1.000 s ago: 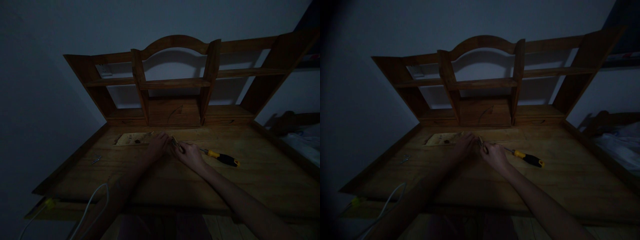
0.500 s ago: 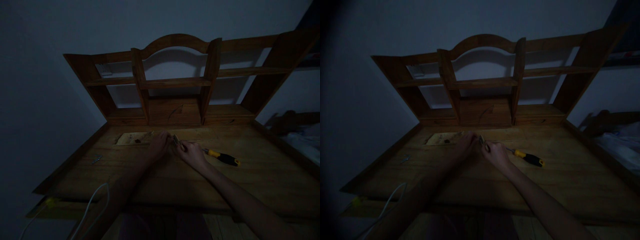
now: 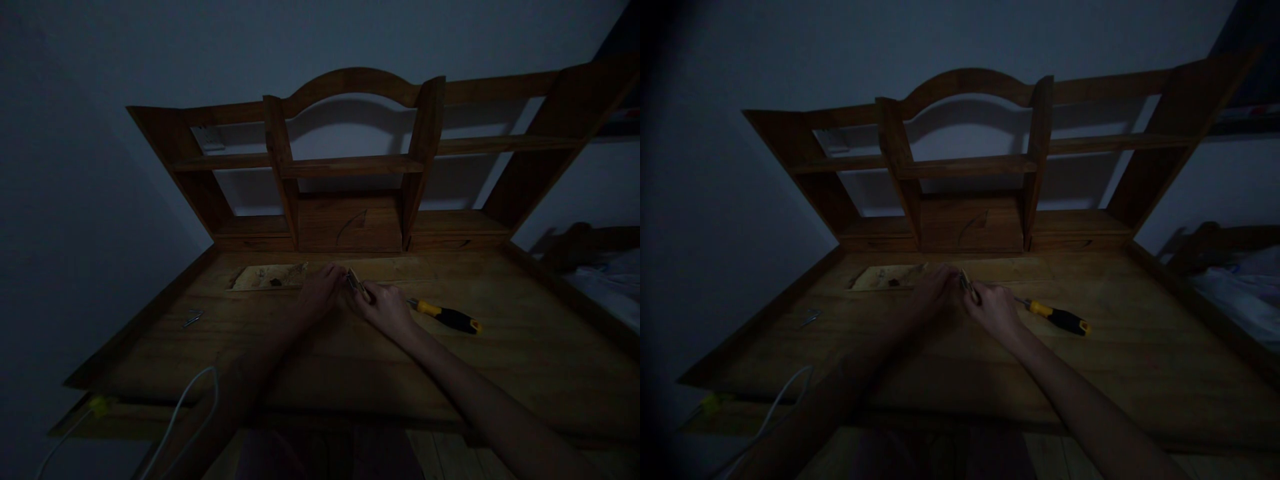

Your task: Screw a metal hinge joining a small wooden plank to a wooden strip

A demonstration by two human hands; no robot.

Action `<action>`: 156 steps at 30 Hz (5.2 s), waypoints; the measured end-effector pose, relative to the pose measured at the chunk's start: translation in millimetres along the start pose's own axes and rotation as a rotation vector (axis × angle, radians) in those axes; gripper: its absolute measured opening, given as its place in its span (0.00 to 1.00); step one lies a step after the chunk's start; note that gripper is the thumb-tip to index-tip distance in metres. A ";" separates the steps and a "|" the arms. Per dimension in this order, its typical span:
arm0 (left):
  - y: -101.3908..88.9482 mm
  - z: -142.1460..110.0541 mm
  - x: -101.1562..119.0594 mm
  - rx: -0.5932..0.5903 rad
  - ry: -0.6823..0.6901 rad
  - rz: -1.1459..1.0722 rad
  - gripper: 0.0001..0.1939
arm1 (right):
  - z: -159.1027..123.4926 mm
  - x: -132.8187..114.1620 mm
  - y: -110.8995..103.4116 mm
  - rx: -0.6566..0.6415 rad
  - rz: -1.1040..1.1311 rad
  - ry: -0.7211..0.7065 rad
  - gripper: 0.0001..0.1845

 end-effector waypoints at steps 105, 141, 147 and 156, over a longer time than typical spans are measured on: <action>3.0 -1.7 -17.6 0.131 -0.089 -0.087 0.10 | -0.2 -2.4 -1.8 0.060 -0.006 0.022 0.16; 2.5 -1.6 -14.9 0.150 -0.120 -0.009 0.15 | 0.4 1.0 -5.3 0.083 -0.059 0.070 0.15; -1.1 -0.6 -13.5 0.182 -0.106 -0.067 0.11 | 0.1 -1.4 -3.6 0.060 -0.033 0.069 0.15; 24.9 -0.2 -32.5 0.157 -0.294 -0.675 0.11 | -0.6 -1.2 0.4 0.037 -0.032 0.055 0.15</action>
Point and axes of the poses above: each hand's wrist, its own z-axis towards the middle knuckle, its own y-axis out of the palm, x = y × z, the point moved 5 cm from there along z, towards the middle knuckle, and after that the axes turned 5 degrees about z, right-handed, at the moved point
